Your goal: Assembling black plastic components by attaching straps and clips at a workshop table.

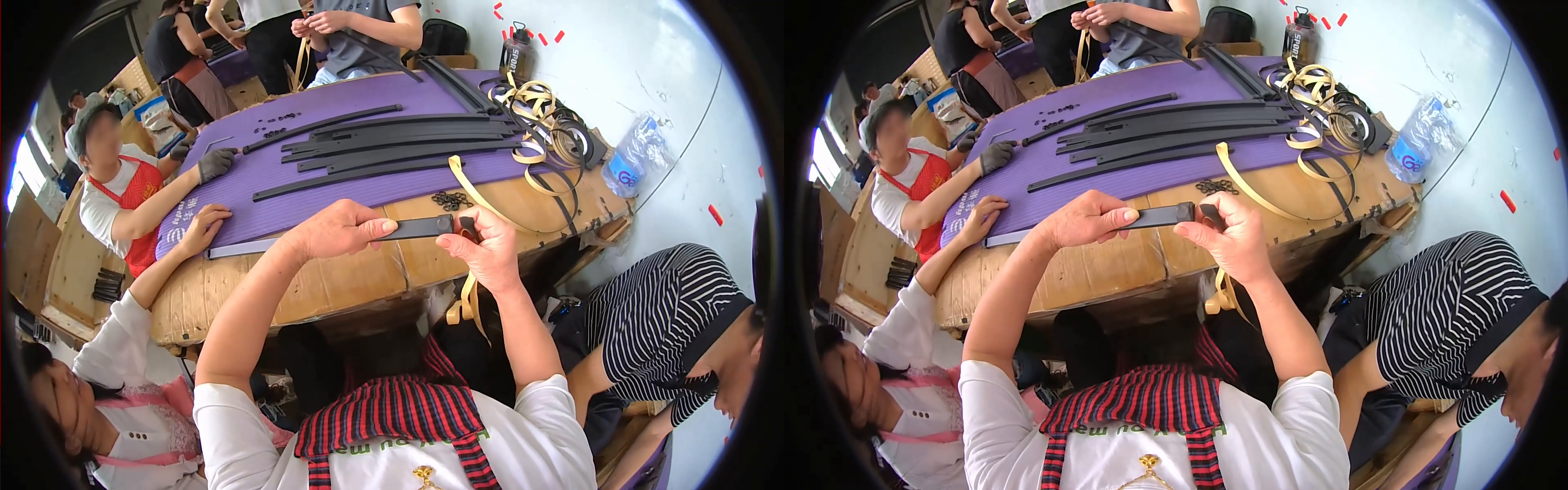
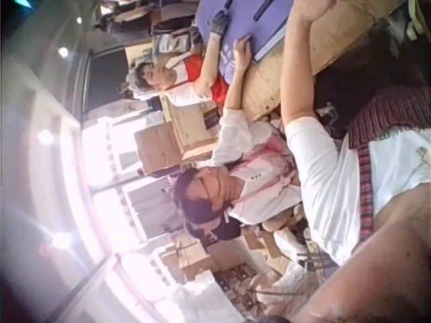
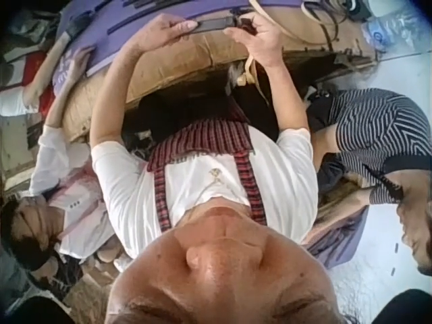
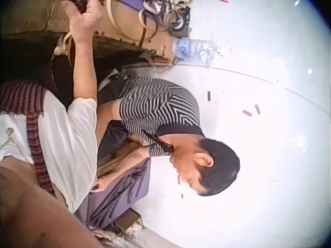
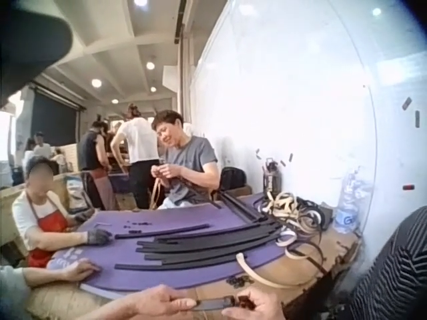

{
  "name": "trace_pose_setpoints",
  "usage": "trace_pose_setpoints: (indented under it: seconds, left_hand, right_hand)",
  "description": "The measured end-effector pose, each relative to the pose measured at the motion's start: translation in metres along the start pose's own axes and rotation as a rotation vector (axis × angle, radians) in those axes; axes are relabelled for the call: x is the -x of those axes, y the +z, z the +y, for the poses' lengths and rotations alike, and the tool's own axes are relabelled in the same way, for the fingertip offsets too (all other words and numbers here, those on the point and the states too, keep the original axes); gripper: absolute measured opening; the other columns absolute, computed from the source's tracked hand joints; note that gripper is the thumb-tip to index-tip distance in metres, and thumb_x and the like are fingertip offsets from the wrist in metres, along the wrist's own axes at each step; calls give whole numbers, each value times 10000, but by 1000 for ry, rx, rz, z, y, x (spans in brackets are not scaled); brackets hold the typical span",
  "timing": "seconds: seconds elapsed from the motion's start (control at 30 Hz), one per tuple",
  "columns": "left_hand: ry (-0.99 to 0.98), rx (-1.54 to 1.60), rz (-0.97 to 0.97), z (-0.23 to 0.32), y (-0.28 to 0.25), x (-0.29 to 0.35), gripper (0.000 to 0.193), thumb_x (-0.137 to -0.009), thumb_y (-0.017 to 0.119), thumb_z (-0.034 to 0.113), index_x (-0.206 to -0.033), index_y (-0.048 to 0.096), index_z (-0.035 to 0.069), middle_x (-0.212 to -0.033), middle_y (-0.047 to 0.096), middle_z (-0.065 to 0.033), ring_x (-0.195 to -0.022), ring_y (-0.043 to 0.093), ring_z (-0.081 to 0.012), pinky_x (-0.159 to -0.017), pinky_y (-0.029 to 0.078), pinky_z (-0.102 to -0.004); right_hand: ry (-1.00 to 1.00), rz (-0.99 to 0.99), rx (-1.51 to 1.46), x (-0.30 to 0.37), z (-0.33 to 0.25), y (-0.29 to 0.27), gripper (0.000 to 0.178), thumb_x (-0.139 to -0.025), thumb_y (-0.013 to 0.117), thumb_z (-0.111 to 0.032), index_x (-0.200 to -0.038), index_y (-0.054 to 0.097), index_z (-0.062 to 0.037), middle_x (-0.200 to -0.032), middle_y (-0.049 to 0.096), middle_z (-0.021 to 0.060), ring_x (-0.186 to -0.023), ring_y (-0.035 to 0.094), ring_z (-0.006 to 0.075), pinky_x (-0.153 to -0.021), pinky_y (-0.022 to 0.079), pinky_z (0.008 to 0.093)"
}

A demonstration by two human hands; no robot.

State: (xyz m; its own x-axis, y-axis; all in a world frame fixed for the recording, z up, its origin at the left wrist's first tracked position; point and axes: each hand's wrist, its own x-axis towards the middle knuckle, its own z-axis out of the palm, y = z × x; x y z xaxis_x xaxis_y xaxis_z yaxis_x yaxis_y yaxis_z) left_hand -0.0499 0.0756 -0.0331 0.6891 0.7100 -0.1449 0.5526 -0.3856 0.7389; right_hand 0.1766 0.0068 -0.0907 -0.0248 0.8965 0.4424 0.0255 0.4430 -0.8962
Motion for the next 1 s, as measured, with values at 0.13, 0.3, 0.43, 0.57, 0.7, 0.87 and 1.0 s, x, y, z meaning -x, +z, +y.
trace_pose_setpoints:
  seconds: [0.13,0.3,0.43,0.57,0.7,0.87,1.0]
  left_hand:
    - [-42,35,15,0,-4,10,532,-835,509,528,-738,612,14,-521,441,-12,-509,406,-105,-499,352,-262]
    - [35,128,-51,-3,-2,10,507,-841,517,496,-747,614,8,-527,461,-13,-511,417,-108,-494,351,-265]
    - [67,137,-80,-4,-4,16,499,-839,520,496,-800,625,10,-542,475,-27,-513,428,-116,-501,365,-271]
    - [176,62,58,-7,-1,16,478,-846,514,483,-841,628,19,-548,481,-46,-523,457,-135,-521,393,-291]
    - [167,-81,135,-11,-7,24,439,-851,495,475,-887,640,62,-629,564,-121,-613,560,-237,-605,438,-354]
    - [75,-316,208,-56,-14,23,372,-859,495,425,-919,642,89,-742,617,-127,-730,573,-306,-680,443,-377]
    - [-10,-441,312,-123,-13,32,369,-863,461,426,-938,622,103,-810,633,-129,-797,579,-339,-726,452,-403]
  right_hand:
    - [-62,9,172,1,-10,10,192,-731,717,-83,-748,533,-28,-627,514,-32,-554,443,22,-488,341,181]
    - [-160,22,152,12,-4,1,151,-733,656,39,-843,559,3,-688,569,6,-589,496,33,-510,398,179]
    - [-143,-83,57,13,-20,5,181,-721,676,29,-819,526,-1,-688,537,-5,-567,453,33,-500,360,167]
    - [-93,-21,73,3,-13,7,138,-760,640,18,-833,527,-10,-706,537,-5,-590,478,41,-533,382,168]
    - [23,84,91,-7,18,-13,81,-804,607,-33,-844,538,-18,-716,556,14,-584,487,52,-550,390,171]
    - [99,186,92,-12,50,-29,89,-815,612,-81,-832,539,-32,-711,558,25,-552,464,53,-527,367,171]
    - [157,192,69,-19,84,-27,77,-812,605,-63,-816,533,-34,-697,550,21,-536,463,54,-504,362,176]
